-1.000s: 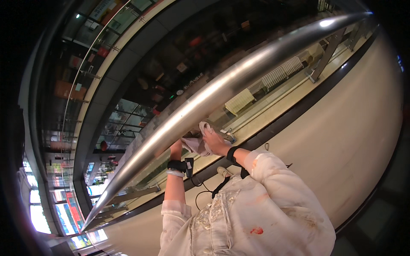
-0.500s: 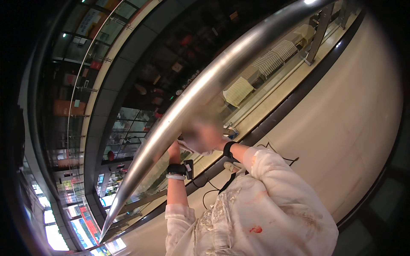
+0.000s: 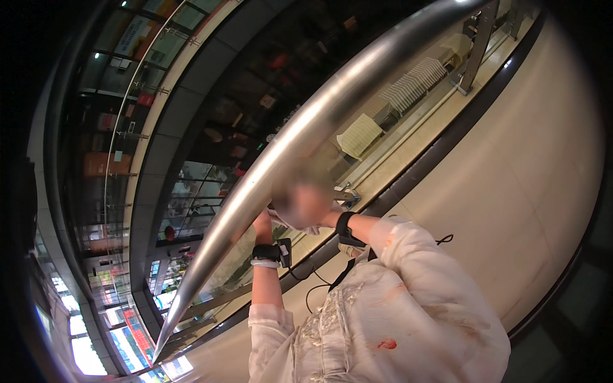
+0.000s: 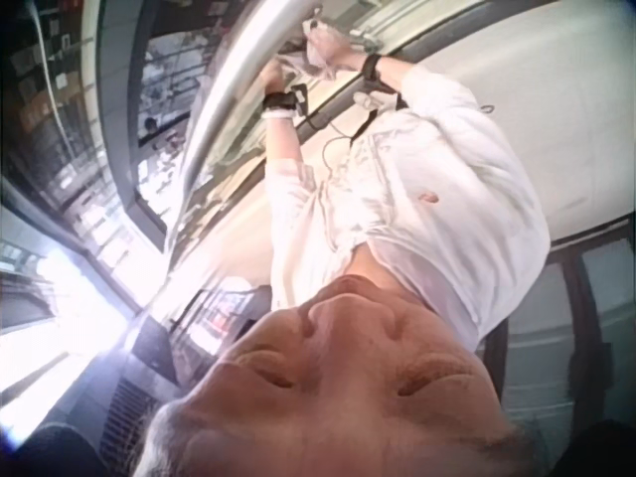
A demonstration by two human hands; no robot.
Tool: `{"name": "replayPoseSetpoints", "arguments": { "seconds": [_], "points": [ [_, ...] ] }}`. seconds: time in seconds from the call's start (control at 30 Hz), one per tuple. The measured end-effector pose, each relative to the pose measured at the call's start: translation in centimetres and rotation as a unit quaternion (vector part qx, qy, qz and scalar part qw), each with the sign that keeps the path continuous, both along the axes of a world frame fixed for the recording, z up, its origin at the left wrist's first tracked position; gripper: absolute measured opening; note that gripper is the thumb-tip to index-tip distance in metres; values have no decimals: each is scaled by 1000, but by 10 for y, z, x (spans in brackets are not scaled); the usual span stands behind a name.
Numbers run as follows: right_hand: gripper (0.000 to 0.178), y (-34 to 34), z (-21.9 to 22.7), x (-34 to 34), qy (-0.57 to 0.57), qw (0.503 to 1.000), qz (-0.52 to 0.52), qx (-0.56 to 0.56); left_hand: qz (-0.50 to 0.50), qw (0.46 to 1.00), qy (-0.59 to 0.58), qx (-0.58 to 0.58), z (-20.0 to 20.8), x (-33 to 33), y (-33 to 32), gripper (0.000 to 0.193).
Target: The person wipes the metal handrail of a shopping mall walkway using a cloth, cleaning both the top and the sides of the bar while moving along the length of the railing.
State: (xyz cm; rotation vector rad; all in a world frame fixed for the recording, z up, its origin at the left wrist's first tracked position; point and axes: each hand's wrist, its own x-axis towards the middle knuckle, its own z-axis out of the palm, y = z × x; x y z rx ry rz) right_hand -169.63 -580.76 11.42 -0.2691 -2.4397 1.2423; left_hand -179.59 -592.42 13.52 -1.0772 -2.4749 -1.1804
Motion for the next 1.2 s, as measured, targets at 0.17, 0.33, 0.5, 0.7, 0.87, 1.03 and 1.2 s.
{"name": "replayPoseSetpoints", "arguments": {
  "seconds": [0.17, 0.33, 0.5, 0.7, 0.87, 1.03, 1.2],
  "points": [
    [26, -28, -8, -9, 113, 984, -6, 141, 2, 1000, 2, -5, -2, 3, 0, 29],
    [23, -33, -12, -17, 98, 978, 69, 172, 7, 1000, 8, -25, -2, 7, -6, 29],
    [34, -57, -38, 3, -55, 979, 111, -161, 13, 999, 9, -41, -8, 6, -15, 29],
    [16, -31, 9, -5, -61, 986, 146, 52, 23, 999, 10, -35, -13, 10, -24, 29],
    [8, -28, -15, -30, 35, 991, 114, 63, 28, 999, 20, -40, -12, 9, -17, 28],
    [41, -27, -29, -23, -120, 972, 201, -9, 75, 993, 33, -89, -30, 11, -27, 28],
    [43, -20, -22, 0, -151, 977, 87, -124, 182, 972, 77, -127, -68, 17, -31, 28]
  ]
}}
